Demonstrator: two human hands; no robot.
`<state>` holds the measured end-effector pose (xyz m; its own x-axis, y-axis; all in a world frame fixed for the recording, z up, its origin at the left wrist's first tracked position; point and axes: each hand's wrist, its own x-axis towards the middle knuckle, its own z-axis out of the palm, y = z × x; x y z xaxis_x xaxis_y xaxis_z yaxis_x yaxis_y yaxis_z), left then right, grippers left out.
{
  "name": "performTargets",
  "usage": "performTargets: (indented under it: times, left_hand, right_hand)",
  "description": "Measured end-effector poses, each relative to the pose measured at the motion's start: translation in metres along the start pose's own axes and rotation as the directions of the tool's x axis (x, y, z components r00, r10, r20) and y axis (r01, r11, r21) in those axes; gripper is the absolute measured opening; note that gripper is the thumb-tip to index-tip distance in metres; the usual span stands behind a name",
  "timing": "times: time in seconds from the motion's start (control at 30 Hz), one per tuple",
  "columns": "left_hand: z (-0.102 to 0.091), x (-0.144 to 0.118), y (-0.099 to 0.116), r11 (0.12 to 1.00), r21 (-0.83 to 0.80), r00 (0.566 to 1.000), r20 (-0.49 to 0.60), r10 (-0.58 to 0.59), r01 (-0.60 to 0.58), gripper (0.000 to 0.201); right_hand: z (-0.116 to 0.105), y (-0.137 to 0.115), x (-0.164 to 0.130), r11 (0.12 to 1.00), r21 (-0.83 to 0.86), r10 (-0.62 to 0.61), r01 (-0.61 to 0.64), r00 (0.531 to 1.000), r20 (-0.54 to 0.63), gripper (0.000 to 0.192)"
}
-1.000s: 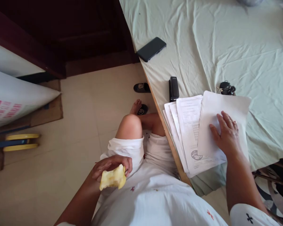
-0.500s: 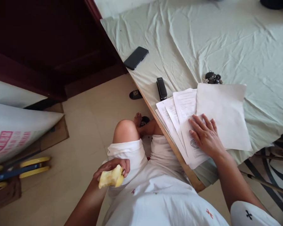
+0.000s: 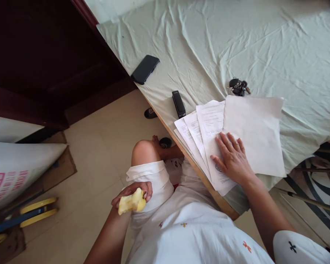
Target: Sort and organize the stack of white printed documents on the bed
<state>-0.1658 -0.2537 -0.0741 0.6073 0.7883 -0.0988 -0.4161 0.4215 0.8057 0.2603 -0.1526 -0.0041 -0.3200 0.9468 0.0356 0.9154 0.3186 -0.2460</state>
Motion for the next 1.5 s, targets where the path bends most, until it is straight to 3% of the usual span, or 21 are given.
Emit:
performTargets:
  times: [0.13, 0.4, 0.73, 0.93, 1.13, 1.27, 1.4, 1.5]
  left_hand:
    - [-0.009, 0.007, 0.006, 0.993, -0.058, 0.986, 0.127, 0.105, -0.098, 0.075]
    - [-0.015, -0.001, 0.01, 0.983, -0.086, 0.973, 0.15, 0.174, -0.162, 0.079]
    - [-0.013, 0.01, 0.01, 0.956, -0.026, 0.948, 0.123, 0.295, -0.294, 0.074]
    - [-0.039, 0.017, 0.009, 0.96, -0.066, 0.945, 0.166, 0.28, -0.273, 0.075]
    - [-0.06, 0.029, 0.014, 0.969, -0.146, 0.968, 0.122, 0.218, -0.199, 0.069]
    - [-0.058, 0.038, 0.012, 0.97, -0.163, 0.966, 0.154, 0.207, -0.181, 0.064]
    - [-0.046, 0.041, 0.009, 0.982, -0.115, 0.962, 0.214, 0.172, -0.15, 0.072]
    - [-0.039, 0.041, 0.01, 0.984, -0.101, 0.953, 0.252, 0.168, -0.147, 0.077]
  right_hand:
    - [0.004, -0.009, -0.009, 1.0, -0.022, -0.01, 0.009, 1.0, -0.007, 0.078]
    - [0.014, -0.006, -0.011, 0.999, -0.049, 0.007, -0.012, 0.995, -0.104, 0.066]
    - [0.017, -0.006, -0.011, 0.999, -0.052, 0.006, -0.012, 0.994, -0.108, 0.067]
    - [0.017, -0.007, -0.01, 0.999, -0.039, 0.011, -0.017, 0.991, -0.132, 0.07]
    - [0.013, -0.009, -0.01, 0.998, -0.028, 0.054, -0.059, 0.989, -0.139, 0.068]
    - [0.012, -0.007, -0.014, 1.0, -0.011, 0.02, -0.021, 0.99, -0.138, 0.065]
    - [0.01, -0.009, -0.018, 0.999, 0.025, 0.029, -0.026, 0.992, -0.123, 0.063]
    - [0.003, -0.012, -0.021, 0.993, 0.105, -0.037, 0.044, 0.997, -0.074, 0.059]
